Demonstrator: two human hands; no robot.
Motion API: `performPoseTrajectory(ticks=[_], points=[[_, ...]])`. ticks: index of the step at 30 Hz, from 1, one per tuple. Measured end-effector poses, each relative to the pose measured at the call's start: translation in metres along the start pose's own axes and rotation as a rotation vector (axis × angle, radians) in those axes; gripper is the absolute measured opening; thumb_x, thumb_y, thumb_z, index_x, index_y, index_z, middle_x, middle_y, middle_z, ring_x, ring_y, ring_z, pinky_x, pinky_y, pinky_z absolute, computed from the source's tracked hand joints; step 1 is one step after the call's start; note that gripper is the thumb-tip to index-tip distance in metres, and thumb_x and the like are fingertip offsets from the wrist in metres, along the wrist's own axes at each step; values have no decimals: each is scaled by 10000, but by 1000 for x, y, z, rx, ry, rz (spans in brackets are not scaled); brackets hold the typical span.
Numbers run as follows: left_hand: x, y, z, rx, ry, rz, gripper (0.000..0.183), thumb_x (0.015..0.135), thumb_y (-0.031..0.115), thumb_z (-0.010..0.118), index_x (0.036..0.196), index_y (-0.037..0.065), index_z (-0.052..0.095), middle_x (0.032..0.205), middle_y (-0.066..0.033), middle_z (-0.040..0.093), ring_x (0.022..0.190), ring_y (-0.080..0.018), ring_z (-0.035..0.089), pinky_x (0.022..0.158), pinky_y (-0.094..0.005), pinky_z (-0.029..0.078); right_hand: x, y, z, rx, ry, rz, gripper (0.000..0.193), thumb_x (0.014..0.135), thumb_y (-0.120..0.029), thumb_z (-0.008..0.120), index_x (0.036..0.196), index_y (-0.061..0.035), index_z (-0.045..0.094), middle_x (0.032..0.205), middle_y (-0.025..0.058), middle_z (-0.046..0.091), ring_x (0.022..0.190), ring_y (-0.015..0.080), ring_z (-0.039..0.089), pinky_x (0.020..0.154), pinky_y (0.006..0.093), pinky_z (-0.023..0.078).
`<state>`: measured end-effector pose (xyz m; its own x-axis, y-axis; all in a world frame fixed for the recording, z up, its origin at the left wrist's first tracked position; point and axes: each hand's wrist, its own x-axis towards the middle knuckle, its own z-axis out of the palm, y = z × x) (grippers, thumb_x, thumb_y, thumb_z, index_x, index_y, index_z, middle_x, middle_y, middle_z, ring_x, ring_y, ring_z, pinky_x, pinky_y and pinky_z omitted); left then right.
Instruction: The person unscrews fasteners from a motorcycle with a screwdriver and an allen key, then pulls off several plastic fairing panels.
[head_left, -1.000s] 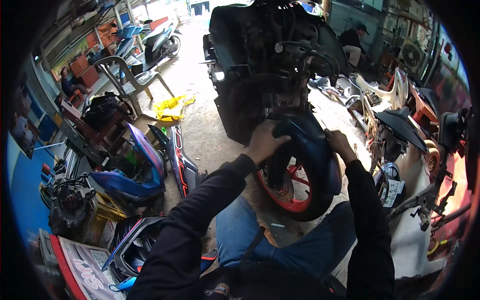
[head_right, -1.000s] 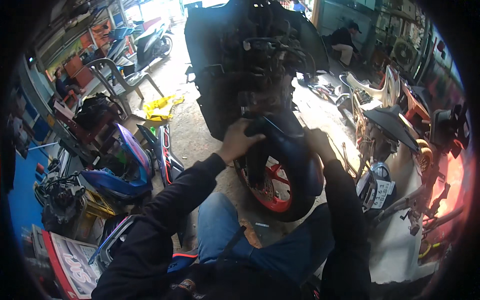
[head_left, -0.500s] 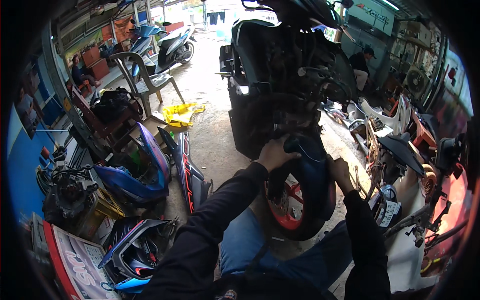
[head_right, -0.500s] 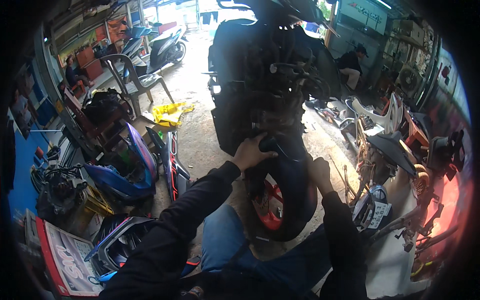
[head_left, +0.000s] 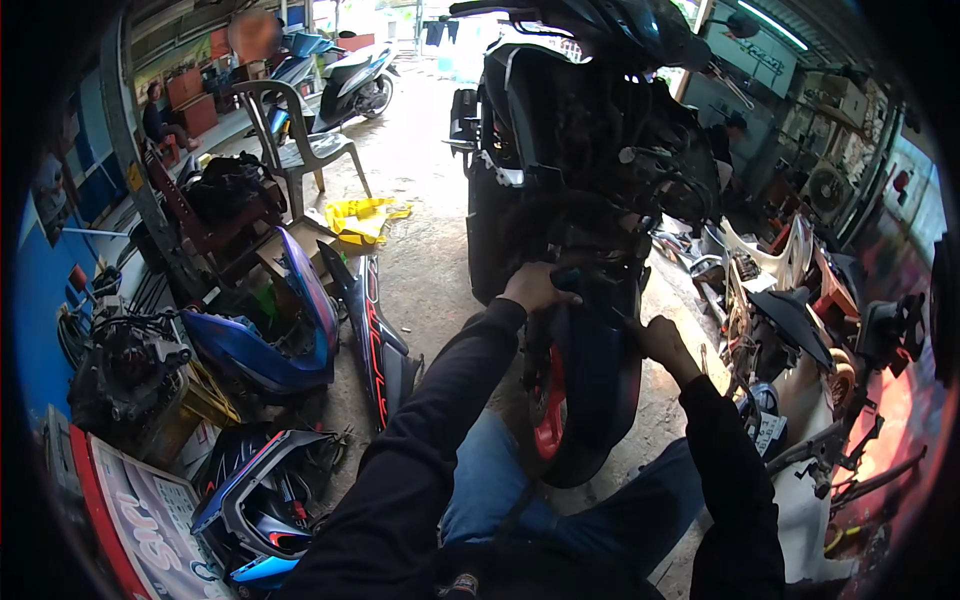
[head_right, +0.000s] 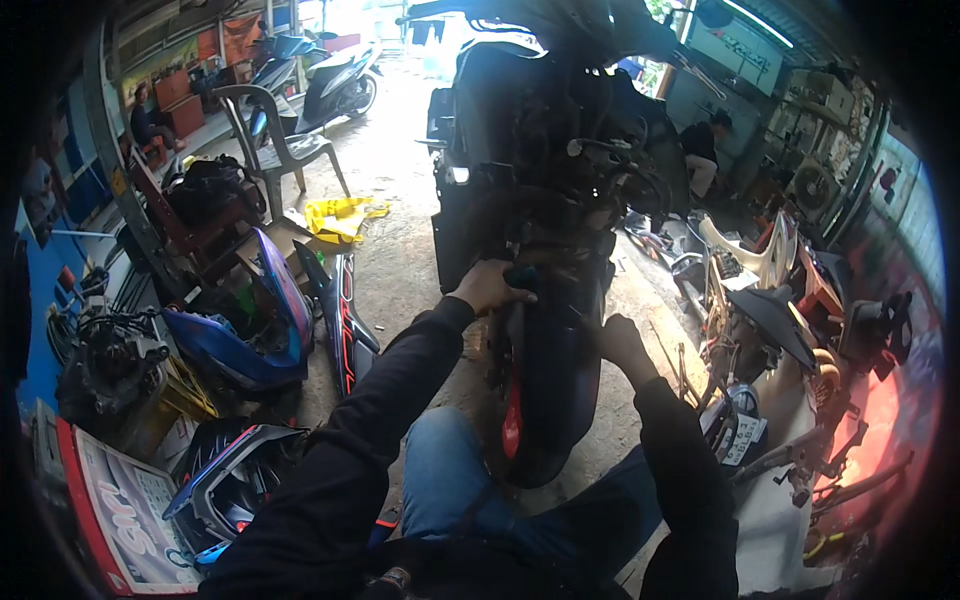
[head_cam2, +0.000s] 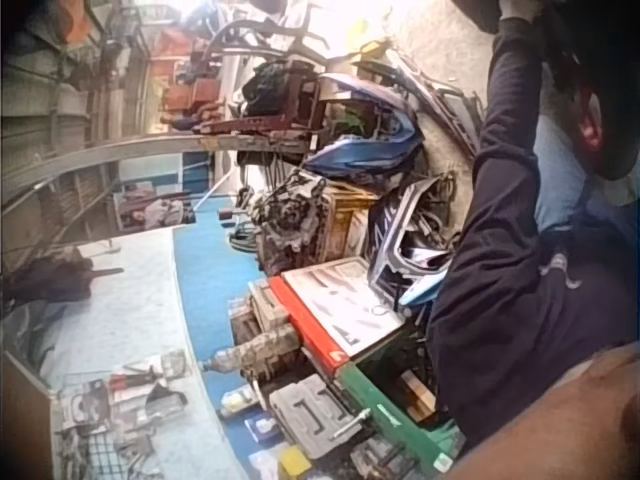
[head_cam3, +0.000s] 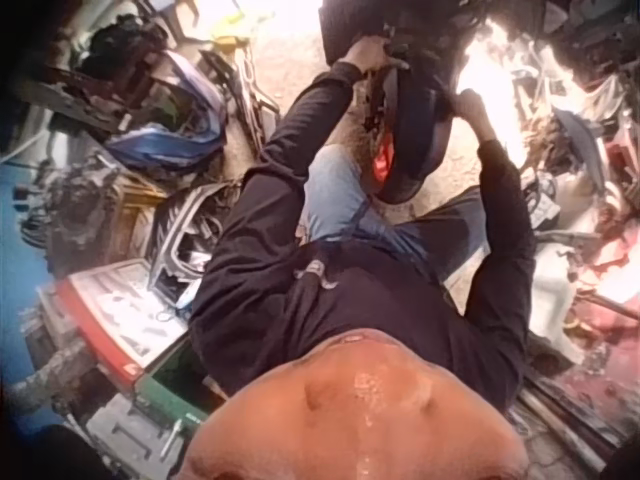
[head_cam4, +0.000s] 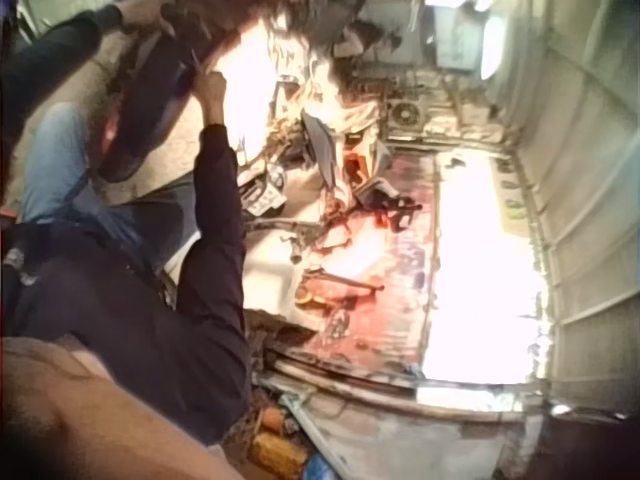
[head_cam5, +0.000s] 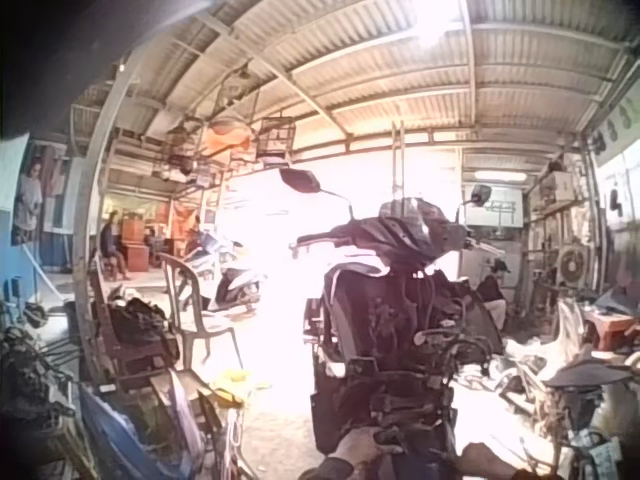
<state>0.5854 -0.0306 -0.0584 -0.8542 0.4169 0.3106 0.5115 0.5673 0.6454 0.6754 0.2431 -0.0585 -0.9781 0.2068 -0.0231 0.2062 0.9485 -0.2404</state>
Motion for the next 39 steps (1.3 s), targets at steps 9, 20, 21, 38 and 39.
performPoseTrajectory(ticks=[9, 20, 21, 38, 39], points=[[8, 2, -7, 89, -93, 31, 763, 602, 614, 781, 1028, -8, 662, 925, -206, 676, 874, -326, 665, 804, -402, 517, -7, -14, -29, 199, -225, 41, 735, 806, -664, 552, 710, 50, 700, 637, 144, 676, 667, 245, 691, 729, 345, 531], [29, 10, -8, 217, -209, -31, 636, 587, 562, 814, 932, 37, 718, 860, -175, 691, 861, -305, 672, 805, -387, 511, -5, -7, -47, 252, -335, -133, 692, 806, -617, 595, 969, 54, 636, 734, 186, 679, 631, 266, 679, 656, 385, 526], [34, 8, -10, 228, -214, -27, 636, 587, 562, 814, 932, 37, 718, 860, -175, 691, 861, -305, 672, 805, -387, 511, -1, -8, -48, 265, -332, -134, 692, 806, -617, 595, 969, 54, 636, 734, 186, 679, 631, 266, 679, 656, 385, 526], [64, 54, -19, 353, -480, -125, 698, 515, 458, 864, 910, -77, 655, 887, -201, 667, 835, -293, 661, 775, -359, 506, 48, 4, -49, 151, -343, -256, 657, 690, -607, 710, 1002, -29, 701, 1037, 195, 659, 1010, 319, 627, 865, 399, 486], [66, 51, -20, 337, -496, -116, 704, 491, 465, 868, 880, -80, 647, 847, -195, 666, 800, -296, 660, 755, -361, 508, 51, 2, -52, 150, -347, -268, 657, 690, -607, 710, 1002, -29, 701, 1037, 195, 659, 1010, 319, 627, 865, 399, 486]])
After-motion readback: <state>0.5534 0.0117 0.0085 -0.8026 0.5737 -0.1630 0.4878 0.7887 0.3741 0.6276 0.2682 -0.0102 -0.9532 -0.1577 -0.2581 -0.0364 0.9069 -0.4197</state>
